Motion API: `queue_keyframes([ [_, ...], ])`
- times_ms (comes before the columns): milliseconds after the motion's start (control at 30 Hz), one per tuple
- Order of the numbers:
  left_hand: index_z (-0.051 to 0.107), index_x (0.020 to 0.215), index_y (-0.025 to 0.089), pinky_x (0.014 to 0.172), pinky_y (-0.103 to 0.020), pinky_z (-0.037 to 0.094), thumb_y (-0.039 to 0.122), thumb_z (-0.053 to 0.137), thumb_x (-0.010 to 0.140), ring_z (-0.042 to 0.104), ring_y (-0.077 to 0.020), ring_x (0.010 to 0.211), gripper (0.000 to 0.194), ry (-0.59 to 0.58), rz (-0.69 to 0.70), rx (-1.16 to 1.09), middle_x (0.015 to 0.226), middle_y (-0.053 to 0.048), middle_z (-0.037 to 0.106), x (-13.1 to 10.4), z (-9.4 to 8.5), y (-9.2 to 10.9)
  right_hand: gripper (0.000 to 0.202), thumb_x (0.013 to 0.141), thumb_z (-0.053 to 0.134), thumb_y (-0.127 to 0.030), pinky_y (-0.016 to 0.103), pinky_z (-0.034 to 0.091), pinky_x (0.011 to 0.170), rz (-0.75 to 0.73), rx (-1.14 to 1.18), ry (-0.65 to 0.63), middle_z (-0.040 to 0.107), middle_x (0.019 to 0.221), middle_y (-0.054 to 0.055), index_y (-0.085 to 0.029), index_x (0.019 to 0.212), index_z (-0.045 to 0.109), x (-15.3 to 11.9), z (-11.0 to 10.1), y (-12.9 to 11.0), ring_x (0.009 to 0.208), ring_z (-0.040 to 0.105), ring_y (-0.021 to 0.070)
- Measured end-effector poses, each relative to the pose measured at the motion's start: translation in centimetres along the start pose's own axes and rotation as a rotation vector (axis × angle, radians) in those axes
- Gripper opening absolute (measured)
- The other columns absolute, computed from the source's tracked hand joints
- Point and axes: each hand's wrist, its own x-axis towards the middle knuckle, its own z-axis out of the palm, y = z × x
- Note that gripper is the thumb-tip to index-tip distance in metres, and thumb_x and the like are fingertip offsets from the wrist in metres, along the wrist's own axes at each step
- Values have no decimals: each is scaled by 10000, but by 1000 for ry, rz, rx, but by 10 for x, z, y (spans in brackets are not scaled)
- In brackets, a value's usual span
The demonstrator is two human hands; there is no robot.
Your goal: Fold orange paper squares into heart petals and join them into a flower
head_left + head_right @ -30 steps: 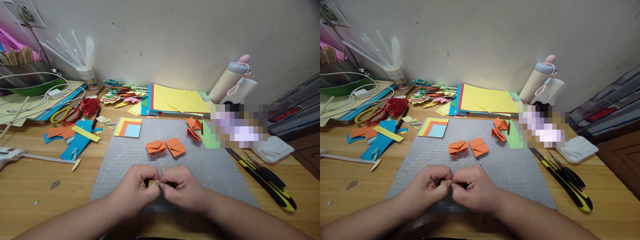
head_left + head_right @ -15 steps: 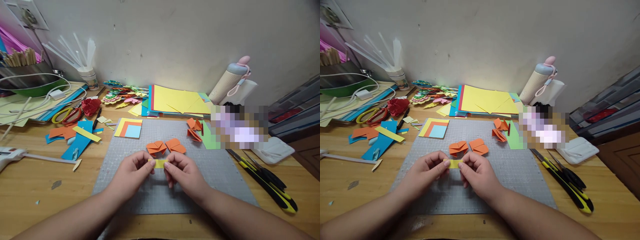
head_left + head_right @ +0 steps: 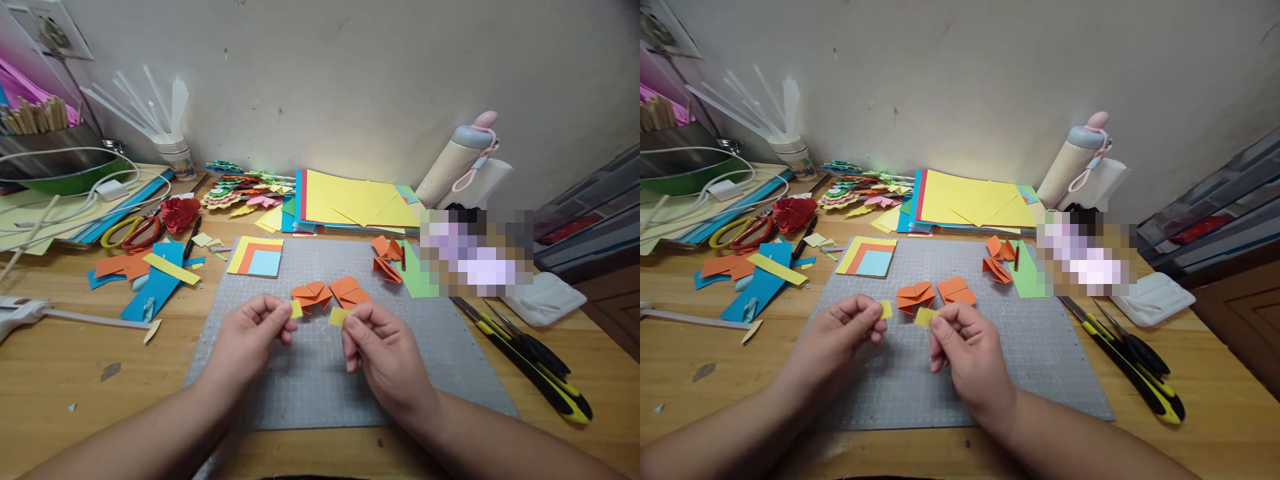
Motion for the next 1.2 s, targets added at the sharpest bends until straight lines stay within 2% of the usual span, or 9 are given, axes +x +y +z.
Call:
queue_keyframes([
  [33,596,673,161,559,-223,415,383,718,717,536,-95,519,258,18,6,-5,599,11,649,1,-1,0,243,867,611,-352,166,410,419,-6,11,22,543,533,-57,-177,717,536,1,-1,0,418,492,56],
  [100,616,675,156,556,-223,412,387,725,709,531,-92,513,258,-24,-10,22,608,3,663,3,-2,1,264,859,619,-363,168,405,411,32,7,9,532,509,-62,-179,699,517,4,-2,1,405,482,57],
  [233,671,685,153,535,-230,399,389,728,699,500,-84,484,243,-110,-55,123,622,-5,671,3,1,1,284,819,639,-392,185,403,395,155,-62,-129,526,478,-59,-178,677,517,7,-1,-1,388,461,66],
  [433,673,629,165,518,-235,365,399,702,712,441,-89,480,250,-190,-86,210,529,30,564,4,1,-3,239,803,621,-358,198,389,402,118,-152,-226,509,464,-57,-175,667,551,5,2,-3,383,449,67],
  [600,662,634,182,637,-264,402,359,671,737,522,-137,661,205,-181,81,299,680,-3,613,5,-1,-2,220,811,613,-327,196,380,406,76,-188,-217,502,462,-62,-176,666,546,4,2,1,384,450,67],
  [767,629,671,175,540,-245,357,397,642,743,452,-111,522,233,-212,25,329,522,45,500,7,-1,0,233,788,639,-355,192,385,389,111,-119,-205,511,454,-63,-175,665,556,6,2,1,370,446,66],
  [1000,595,702,174,513,-231,331,463,600,751,418,-101,495,293,-234,36,411,527,50,484,7,1,0,248,781,649,-382,183,391,366,119,-94,-195,514,442,-68,-175,686,551,7,3,1,352,444,65],
  [1100,589,716,177,506,-229,330,494,588,738,424,-106,498,318,-207,54,480,536,46,491,7,1,4,240,790,645,-384,185,395,357,99,-82,-178,526,452,-61,-167,717,572,7,4,1,351,452,69],
  [1200,582,722,183,513,-231,332,522,568,734,430,-113,505,340,-121,79,583,545,43,500,15,-12,16,224,836,598,-392,181,408,368,37,-61,-106,534,487,-64,-169,817,598,7,2,1,372,461,69],
])
